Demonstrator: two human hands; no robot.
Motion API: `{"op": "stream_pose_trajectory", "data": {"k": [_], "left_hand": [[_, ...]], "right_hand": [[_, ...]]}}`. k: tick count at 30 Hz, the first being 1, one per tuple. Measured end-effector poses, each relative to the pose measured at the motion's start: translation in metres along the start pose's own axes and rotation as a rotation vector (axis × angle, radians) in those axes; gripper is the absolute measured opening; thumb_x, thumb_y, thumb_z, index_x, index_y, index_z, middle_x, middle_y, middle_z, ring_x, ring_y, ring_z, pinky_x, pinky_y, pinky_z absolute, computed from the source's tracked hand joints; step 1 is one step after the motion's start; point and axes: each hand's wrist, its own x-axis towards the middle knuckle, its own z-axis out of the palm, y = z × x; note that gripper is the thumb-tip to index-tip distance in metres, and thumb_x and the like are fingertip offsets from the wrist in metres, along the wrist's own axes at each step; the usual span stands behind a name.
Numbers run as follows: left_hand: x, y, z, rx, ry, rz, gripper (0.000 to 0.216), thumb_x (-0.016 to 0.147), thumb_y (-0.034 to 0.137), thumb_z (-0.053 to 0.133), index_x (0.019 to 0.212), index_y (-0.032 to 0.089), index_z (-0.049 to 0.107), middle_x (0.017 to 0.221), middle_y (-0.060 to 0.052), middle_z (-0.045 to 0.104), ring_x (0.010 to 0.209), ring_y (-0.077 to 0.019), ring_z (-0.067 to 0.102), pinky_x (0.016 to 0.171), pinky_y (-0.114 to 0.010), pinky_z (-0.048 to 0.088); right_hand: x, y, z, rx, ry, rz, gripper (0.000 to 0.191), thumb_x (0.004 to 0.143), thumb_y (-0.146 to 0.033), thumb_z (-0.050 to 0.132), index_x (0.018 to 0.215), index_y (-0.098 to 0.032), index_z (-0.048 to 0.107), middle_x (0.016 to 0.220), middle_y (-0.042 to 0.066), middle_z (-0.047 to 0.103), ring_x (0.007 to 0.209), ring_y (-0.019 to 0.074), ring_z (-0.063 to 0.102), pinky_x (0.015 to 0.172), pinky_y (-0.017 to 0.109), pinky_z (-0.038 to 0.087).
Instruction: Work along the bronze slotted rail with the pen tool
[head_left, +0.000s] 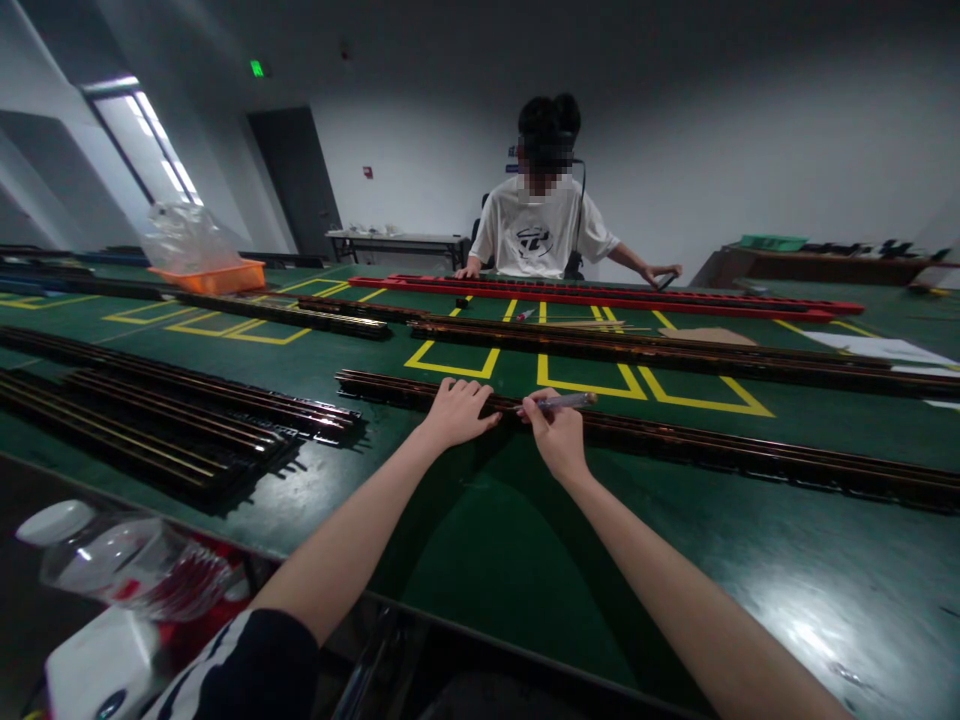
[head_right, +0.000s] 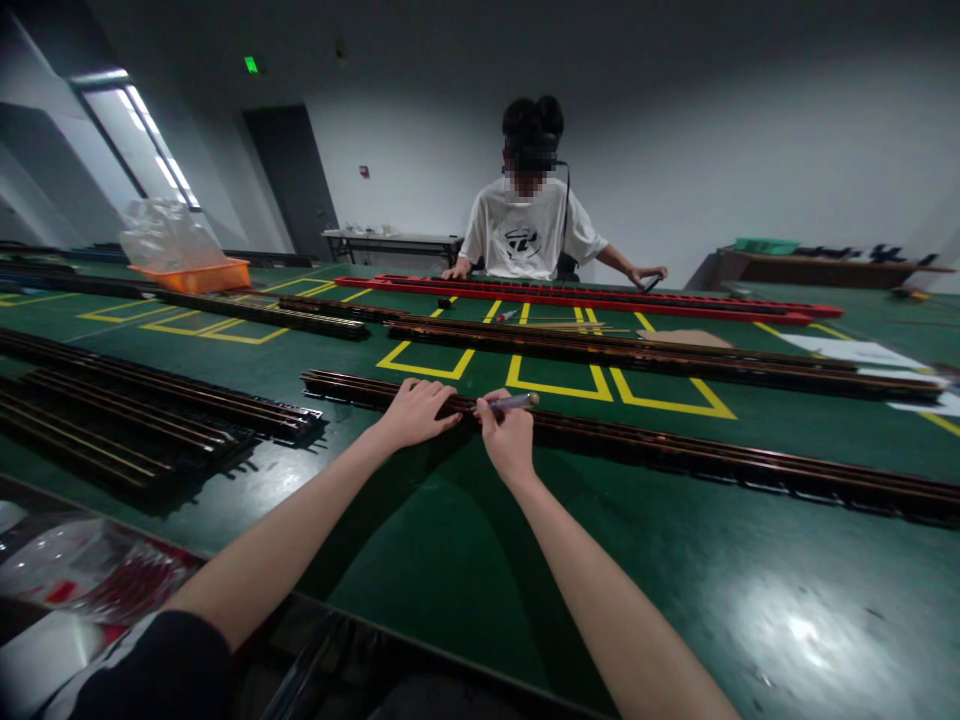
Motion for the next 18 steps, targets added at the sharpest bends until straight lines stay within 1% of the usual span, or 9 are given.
{"op": "stream_pose_trajectory", "data": {"k": [5,10,18], "left_hand": [[0.0001,-0.0011,0.002,0.013,0.007,-0.011,0.039,0.089,0.045,0.042,0.113,0.017,0.056,0.115,-0.011,0.062,0.103,-0.0288,0.057,0.091,-0.043,0.036],[0.0005,-0.0038,0.003,-0.009,0.025,-0.015,0.036,0.088,0.042,0.044,0.113,0.019,0.056,0.117,-0.011,0.062,0.105,-0.0281,0.056,0.094,-0.044,0.035],[0.0,-0.0062,0.0004,-0.037,0.017,-0.004,0.033,0.087,0.036,0.043,0.114,0.021,0.056,0.116,-0.009,0.063,0.108,-0.0265,0.055,0.096,-0.045,0.034]], "right_hand": [[-0.0001,0.0006,0.0004,0.009,-0.016,-0.018,0.023,0.085,-0.04,0.051,0.075,-0.02,0.056,0.068,0.005,0.068,0.066,0.0211,0.067,0.065,0.034,0.053],[-0.0003,0.0013,0.0,0.016,-0.037,-0.017,0.022,0.085,-0.04,0.052,0.076,-0.021,0.056,0.07,0.005,0.069,0.068,0.0211,0.067,0.066,0.035,0.054],[0.0,0.0013,-0.0002,-0.008,-0.024,-0.019,0.022,0.085,-0.04,0.052,0.076,-0.021,0.057,0.07,0.005,0.069,0.066,0.0203,0.067,0.064,0.034,0.054]]}}
